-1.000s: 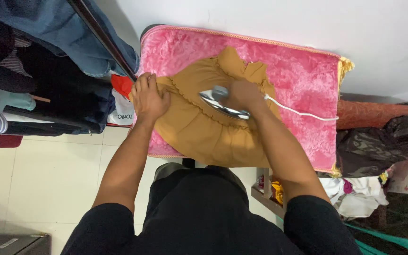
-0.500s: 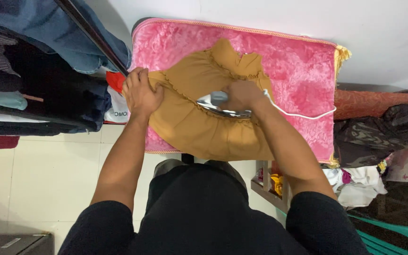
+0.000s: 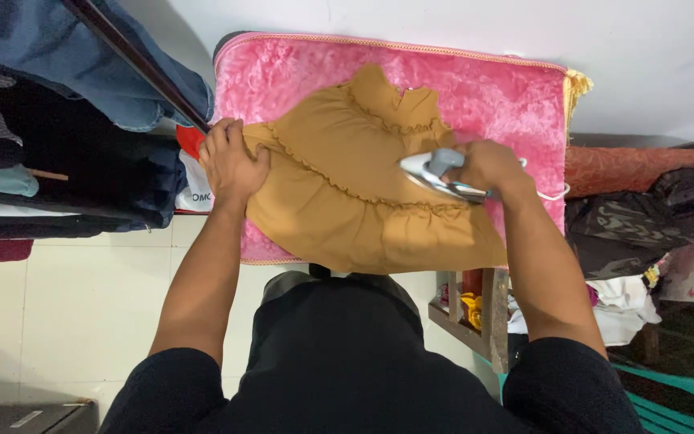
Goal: Ironing a small brown garment on a pink surface and then folding it.
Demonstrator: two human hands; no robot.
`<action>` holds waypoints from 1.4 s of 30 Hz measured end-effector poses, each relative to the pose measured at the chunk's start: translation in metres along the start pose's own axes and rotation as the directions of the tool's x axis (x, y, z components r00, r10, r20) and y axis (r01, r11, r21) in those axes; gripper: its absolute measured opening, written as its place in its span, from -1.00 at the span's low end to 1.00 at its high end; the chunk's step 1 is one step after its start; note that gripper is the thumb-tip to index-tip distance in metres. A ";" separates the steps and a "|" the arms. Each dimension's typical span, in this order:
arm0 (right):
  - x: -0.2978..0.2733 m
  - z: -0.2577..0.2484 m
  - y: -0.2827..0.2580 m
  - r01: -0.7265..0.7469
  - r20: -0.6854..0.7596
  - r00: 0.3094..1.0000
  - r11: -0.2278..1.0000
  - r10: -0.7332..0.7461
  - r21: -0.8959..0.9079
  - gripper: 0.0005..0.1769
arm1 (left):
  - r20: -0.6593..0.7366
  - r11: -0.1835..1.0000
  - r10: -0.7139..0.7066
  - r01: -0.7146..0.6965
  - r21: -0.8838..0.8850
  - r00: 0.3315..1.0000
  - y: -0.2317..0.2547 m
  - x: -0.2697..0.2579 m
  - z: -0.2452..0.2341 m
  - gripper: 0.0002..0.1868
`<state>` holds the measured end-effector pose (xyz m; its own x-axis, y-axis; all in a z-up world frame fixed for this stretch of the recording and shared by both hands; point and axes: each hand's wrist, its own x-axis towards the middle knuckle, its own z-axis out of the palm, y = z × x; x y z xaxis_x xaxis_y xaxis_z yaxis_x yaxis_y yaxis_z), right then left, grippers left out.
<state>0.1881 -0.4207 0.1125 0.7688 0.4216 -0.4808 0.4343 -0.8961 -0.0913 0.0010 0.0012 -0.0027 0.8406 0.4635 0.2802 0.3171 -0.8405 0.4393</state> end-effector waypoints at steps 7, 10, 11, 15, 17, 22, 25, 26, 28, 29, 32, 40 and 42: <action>0.009 -0.002 0.003 -0.087 -0.063 0.994 0.993 0.092 0.082 -0.44 | -0.005 1.000 0.003 -0.003 -0.001 1.000 0.000 0.001 0.001 -0.33; 0.012 -0.006 -0.015 -0.034 -0.061 0.997 0.995 0.039 0.090 -0.41 | 0.021 1.000 -0.004 0.005 -0.002 1.000 -0.001 0.001 0.001 -0.32; 0.012 -0.009 -0.022 -0.022 -0.064 0.998 0.996 0.028 0.087 -0.41 | 0.008 1.000 0.001 -0.001 -0.007 1.000 -0.002 0.001 0.003 -0.32; 0.015 -0.014 -0.035 -0.020 -0.083 0.996 0.996 0.027 0.084 -0.44 | -0.009 1.000 0.014 -0.014 -0.010 1.000 -0.002 -0.001 0.002 -0.32; 0.015 -0.017 -0.031 -0.041 -0.078 0.996 0.995 0.048 0.090 -0.43 | -0.017 1.000 0.025 -0.025 -0.010 1.000 -0.004 -0.002 0.003 -0.31; 0.011 -0.020 -0.009 -0.089 -0.122 0.987 0.986 0.107 0.143 -0.46 | -0.023 1.000 0.021 -0.021 -0.001 1.000 -0.003 -0.002 0.002 -0.31; 0.007 -0.024 0.004 -0.168 -0.097 0.978 0.973 0.185 0.161 -0.45 | -0.023 1.000 0.017 -0.018 -0.011 1.000 0.001 -0.002 0.000 -0.31; 0.007 -0.024 0.010 -0.185 -0.118 0.971 0.965 0.209 0.186 -0.44 | -0.025 1.000 0.029 -0.029 0.010 0.999 0.000 -0.003 0.001 -0.32; 0.004 -0.029 0.020 -0.194 -0.142 0.964 0.959 0.225 0.208 -0.42 | -0.035 0.999 0.036 -0.034 0.033 0.999 0.001 -0.003 0.004 -0.32; 0.002 -0.033 0.022 -0.196 -0.163 0.958 0.955 0.234 0.222 -0.44 | -0.034 0.998 0.042 -0.040 0.057 0.999 0.001 -0.004 0.004 -0.34; -0.002 -0.049 0.025 -0.168 -0.194 0.952 0.936 0.235 0.308 -0.44 | -0.031 0.995 0.043 -0.040 0.092 0.999 0.001 -0.006 0.004 -0.37; 0.045 -0.074 0.003 0.077 -0.334 0.942 0.986 -0.025 0.145 -0.39 | -0.079 0.982 -0.008 0.023 0.189 0.997 0.018 -0.010 0.013 -0.36; 0.056 -0.074 -0.004 0.103 -0.204 0.976 0.983 -0.072 0.150 -0.42 | -0.098 0.993 -0.069 0.077 0.086 0.993 0.039 -0.017 0.006 -0.31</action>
<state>0.2640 -0.3835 0.1502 0.8152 0.5040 -0.2854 0.4359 -0.8583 -0.2706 0.0015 -0.0409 0.0047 0.7700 0.5453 0.3312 0.4177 -0.8233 0.3844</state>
